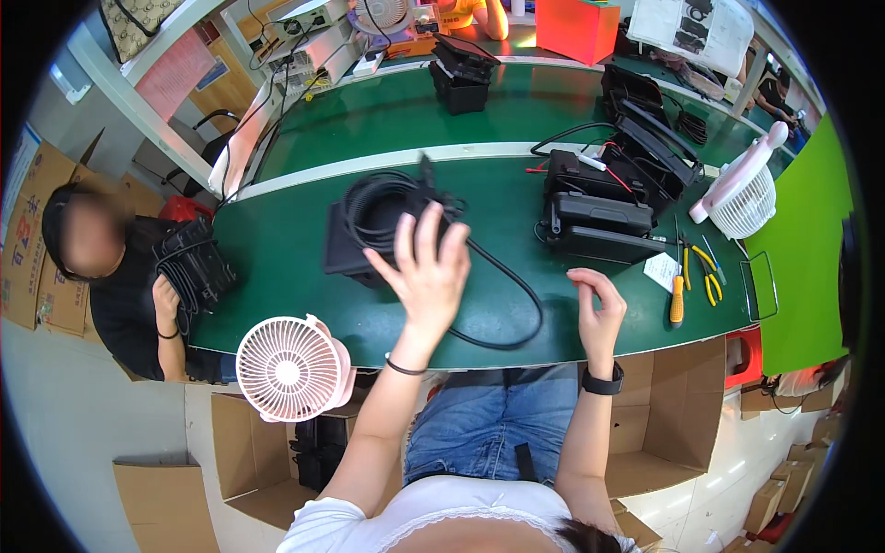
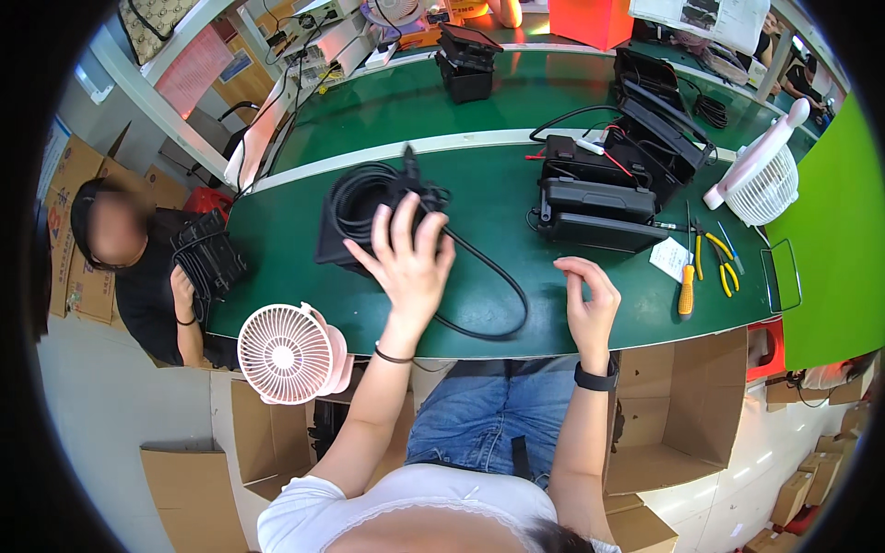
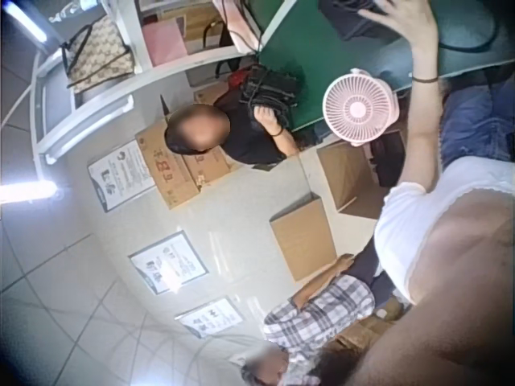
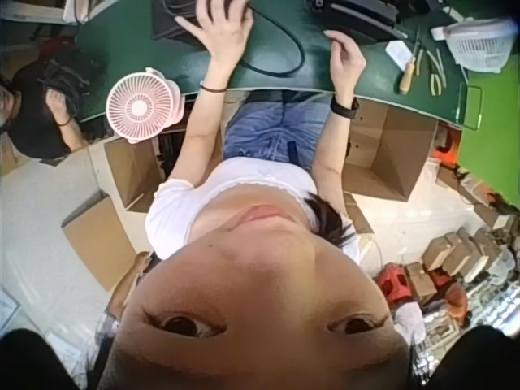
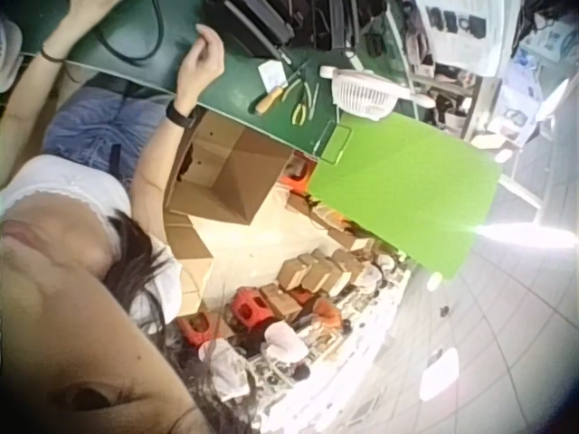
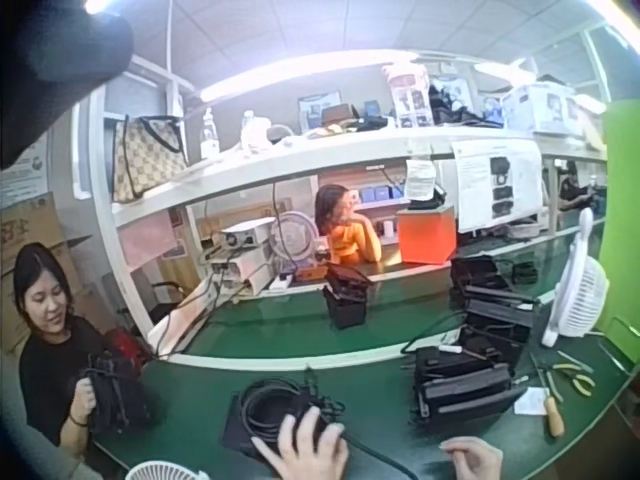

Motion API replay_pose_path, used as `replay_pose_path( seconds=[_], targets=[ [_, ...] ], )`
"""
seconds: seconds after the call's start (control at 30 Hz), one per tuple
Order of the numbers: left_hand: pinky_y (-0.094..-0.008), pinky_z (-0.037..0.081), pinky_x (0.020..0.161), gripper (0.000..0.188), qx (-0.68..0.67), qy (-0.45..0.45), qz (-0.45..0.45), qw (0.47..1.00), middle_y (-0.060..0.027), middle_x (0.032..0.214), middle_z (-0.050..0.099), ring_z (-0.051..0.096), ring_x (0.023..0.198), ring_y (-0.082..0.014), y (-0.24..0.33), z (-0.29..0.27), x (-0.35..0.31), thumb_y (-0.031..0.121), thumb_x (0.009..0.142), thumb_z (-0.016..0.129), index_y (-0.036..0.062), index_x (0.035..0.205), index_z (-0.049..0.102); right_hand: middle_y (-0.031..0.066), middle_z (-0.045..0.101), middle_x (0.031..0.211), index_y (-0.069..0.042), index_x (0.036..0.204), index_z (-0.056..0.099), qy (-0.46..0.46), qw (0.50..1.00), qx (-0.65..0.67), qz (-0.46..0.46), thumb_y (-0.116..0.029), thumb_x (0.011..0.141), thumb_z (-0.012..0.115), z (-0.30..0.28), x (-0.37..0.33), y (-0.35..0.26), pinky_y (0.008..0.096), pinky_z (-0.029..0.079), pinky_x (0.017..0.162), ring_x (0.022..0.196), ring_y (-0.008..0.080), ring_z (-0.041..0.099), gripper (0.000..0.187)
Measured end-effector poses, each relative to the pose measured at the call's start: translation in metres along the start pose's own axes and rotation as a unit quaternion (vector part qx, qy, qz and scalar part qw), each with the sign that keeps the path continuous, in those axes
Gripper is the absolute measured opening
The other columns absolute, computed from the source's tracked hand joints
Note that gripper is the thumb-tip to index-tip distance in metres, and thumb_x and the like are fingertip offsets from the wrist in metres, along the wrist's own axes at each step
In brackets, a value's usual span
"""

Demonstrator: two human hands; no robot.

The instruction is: Assembling and inspecting small solar panel battery boxes on a workshop workbench.

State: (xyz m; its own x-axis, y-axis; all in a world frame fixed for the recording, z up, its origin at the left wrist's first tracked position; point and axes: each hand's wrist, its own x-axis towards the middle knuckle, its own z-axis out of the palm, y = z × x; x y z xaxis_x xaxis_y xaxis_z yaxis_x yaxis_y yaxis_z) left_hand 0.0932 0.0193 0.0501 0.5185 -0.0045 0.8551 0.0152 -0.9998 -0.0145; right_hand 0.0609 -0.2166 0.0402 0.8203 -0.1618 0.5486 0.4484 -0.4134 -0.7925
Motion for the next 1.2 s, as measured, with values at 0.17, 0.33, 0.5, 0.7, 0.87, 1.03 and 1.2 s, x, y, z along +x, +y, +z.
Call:
replay_pose_path(
  seconds=[0.17,0.33,0.5,0.7,0.87,1.03,1.2],
  targets=[
    [-0.0739,0.011,0.112,0.046,0.012,-0.106,-0.089,0.99,-0.0012,0.15,0.04,0.022,0.149,-0.035,-0.053,0.015,0.036,0.013,0.08,0.074,0.0207,0.121,0.056,0.0111,0.073,0.092,-0.003,0.097,0.073,-0.054,0.995,-0.003,0.084,0.004,0.09,0.059,-0.011,-0.015,0.031,0.0273,0.053,0.072,0.079,0.0189,0.069,0.017],
    [-0.0729,0.025,0.109,0.053,0.122,-0.088,-0.162,0.975,-0.0014,0.148,0.042,0.025,0.148,-0.0365,-0.113,0.043,0.051,0.001,0.073,0.075,0.0175,0.118,0.055,0.0117,0.073,0.093,-0.005,0.097,0.074,-0.07,0.994,-0.001,0.08,0.001,0.089,0.062,-0.014,-0.017,0.036,0.0306,0.054,0.073,0.081,0.0244,0.07,0.016],
    [-0.0709,0.022,0.112,0.052,0.141,-0.065,-0.211,0.965,-0.0092,0.152,0.04,0.026,0.146,-0.0415,-0.143,0.027,0.046,-0.01,0.075,0.058,0.0145,0.121,0.062,0.0106,0.073,0.091,-0.008,0.095,0.075,-0.103,0.992,-0.039,0.063,-0.001,0.087,0.063,-0.017,-0.018,0.034,0.0341,0.053,0.073,0.083,0.0269,0.068,0.016],
    [-0.0612,0.03,0.111,0.047,0.12,0.039,-0.09,0.988,-0.0059,0.143,0.05,0.036,0.141,-0.0389,-0.076,0.005,0.085,-0.006,0.078,0.059,0.0207,0.116,0.067,0.0094,0.073,0.093,-0.008,0.095,0.074,-0.112,0.991,-0.036,0.062,-0.001,0.087,0.062,-0.021,-0.014,0.031,0.0356,0.053,0.075,0.086,0.0289,0.067,0.016],
    [-0.0497,0.037,0.11,0.026,-0.18,-0.072,-0.055,0.98,-0.0108,0.129,0.058,0.047,0.131,-0.0389,-0.041,0.046,0.096,0.007,0.085,0.065,0.0157,0.11,0.067,0.0102,0.072,0.094,-0.008,0.095,0.073,-0.119,0.991,-0.029,0.061,0.0,0.086,0.063,-0.02,-0.017,0.031,0.0356,0.053,0.076,0.085,0.0295,0.066,0.017],
    [-0.053,0.035,0.111,0.031,-0.147,-0.156,0.002,0.977,-0.0141,0.142,0.045,0.036,0.139,-0.042,-0.016,0.095,0.081,0.011,0.085,0.068,0.0165,0.115,0.065,0.0117,0.072,0.092,-0.005,0.093,0.073,-0.124,0.99,-0.032,0.066,0.003,0.086,0.062,-0.02,-0.016,0.03,0.0346,0.052,0.077,0.085,0.0289,0.067,0.015],
    [-0.0443,0.038,0.112,0.048,-0.255,-0.242,-0.08,0.933,-0.0149,0.143,0.047,0.043,0.135,-0.0355,-0.018,0.151,0.074,0.014,0.086,0.069,0.0139,0.132,0.056,0.0114,0.072,0.092,-0.005,0.092,0.073,-0.126,0.989,-0.027,0.07,0.004,0.084,0.063,-0.019,-0.012,0.03,0.0356,0.052,0.076,0.084,0.029,0.066,0.016]
  ],
)
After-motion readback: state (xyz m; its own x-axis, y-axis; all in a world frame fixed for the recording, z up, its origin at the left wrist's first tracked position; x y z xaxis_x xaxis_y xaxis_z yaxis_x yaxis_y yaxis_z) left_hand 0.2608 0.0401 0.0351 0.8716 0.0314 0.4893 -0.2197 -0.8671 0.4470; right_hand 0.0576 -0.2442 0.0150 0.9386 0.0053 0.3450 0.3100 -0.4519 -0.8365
